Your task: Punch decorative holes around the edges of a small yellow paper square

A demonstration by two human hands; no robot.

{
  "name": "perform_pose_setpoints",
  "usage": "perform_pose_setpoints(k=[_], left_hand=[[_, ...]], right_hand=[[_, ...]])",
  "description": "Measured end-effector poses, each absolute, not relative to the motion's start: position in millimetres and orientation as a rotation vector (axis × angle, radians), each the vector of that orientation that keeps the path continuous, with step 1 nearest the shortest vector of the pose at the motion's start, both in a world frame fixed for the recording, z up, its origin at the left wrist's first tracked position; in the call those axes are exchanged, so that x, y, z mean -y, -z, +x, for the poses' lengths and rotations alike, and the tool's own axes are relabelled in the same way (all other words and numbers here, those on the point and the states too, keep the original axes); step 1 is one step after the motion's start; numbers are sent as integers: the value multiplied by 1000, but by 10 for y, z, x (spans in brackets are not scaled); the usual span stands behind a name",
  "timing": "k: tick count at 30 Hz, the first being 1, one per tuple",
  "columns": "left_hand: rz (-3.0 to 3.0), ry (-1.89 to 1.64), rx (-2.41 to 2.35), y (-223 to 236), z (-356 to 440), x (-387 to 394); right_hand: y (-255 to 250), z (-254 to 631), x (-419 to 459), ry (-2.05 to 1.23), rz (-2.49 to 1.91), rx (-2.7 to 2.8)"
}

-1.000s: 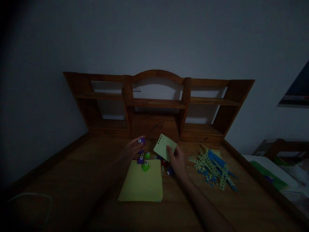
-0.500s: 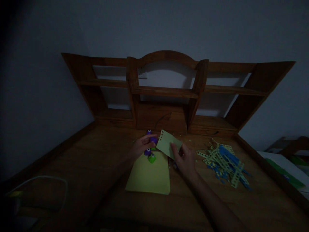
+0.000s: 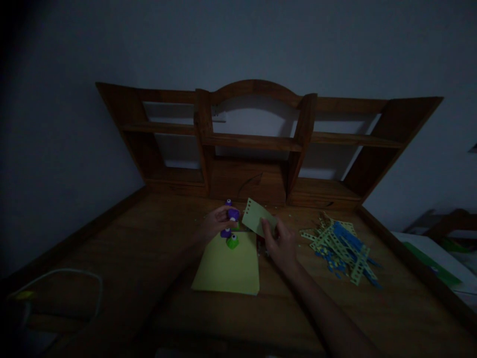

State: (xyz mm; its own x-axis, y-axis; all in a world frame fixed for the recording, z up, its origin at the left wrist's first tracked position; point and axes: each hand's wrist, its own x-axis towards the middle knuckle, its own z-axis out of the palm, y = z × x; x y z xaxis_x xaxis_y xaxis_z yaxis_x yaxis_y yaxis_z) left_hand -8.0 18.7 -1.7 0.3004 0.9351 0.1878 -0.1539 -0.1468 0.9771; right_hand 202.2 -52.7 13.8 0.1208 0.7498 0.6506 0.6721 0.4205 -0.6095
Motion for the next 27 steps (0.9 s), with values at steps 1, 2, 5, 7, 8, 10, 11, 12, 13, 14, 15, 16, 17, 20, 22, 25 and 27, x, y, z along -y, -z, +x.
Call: perform_pose_setpoints(k=[1,2,5,7,8,10,11,12,13,14,15,16,17,20,22,25,27], left_hand=[[1371,-1147,-789,23,-81,-191],[1369,-1147,-788,27,-81,-195],[1348,-1139,-796,27,-79,-198],[1335,-1128,-804,19,-79,-196],[1333,-1116,-804,16,-80,-194],[1336,-1090,-800,10,-83,-191],[1338,-1078,-796,9,-84,-188],[1337,-1070,-792,9,-85,-186],[1337,-1064,-786,10,-86,-183],[1338,-1057,-780,12,-86,-180],[1342,-1052,-772,14,-87,-177],[1347,-1049,-763,16,-89,-174],[1353,-1048,-753,18,-90,-171],[1369,-1041,-742,20,-96,-164],[1373,-1039,-747,16,-97,-160],[1369,-1034,-754,5,-94,-155],[1373,-1029,-753,2,-92,-156]], right_hand=[[-145,2018,532,-82,-1277,1596],[-150,2014,535,-79,-1267,1608],[-149,2012,529,-73,-1243,1644],[-137,2014,517,-67,-1240,1660],[-130,2013,511,-65,-1240,1667],[-114,2010,501,-62,-1236,1680],[-105,2007,497,-56,-1236,1685],[-96,2004,494,-48,-1237,1689],[-86,2001,491,-38,-1239,1690],[-76,2000,488,-27,-1242,1688],[-66,2001,485,-15,-1246,1684],[-58,2004,481,-9,-1250,1679],[-52,2010,477,-7,-1253,1677],[-52,2040,468,-10,-1259,1697],[-65,2059,466,-10,-1256,1741],[-83,2068,469,-6,-1249,1774],[-85,2063,472,-16,-1241,1782]])
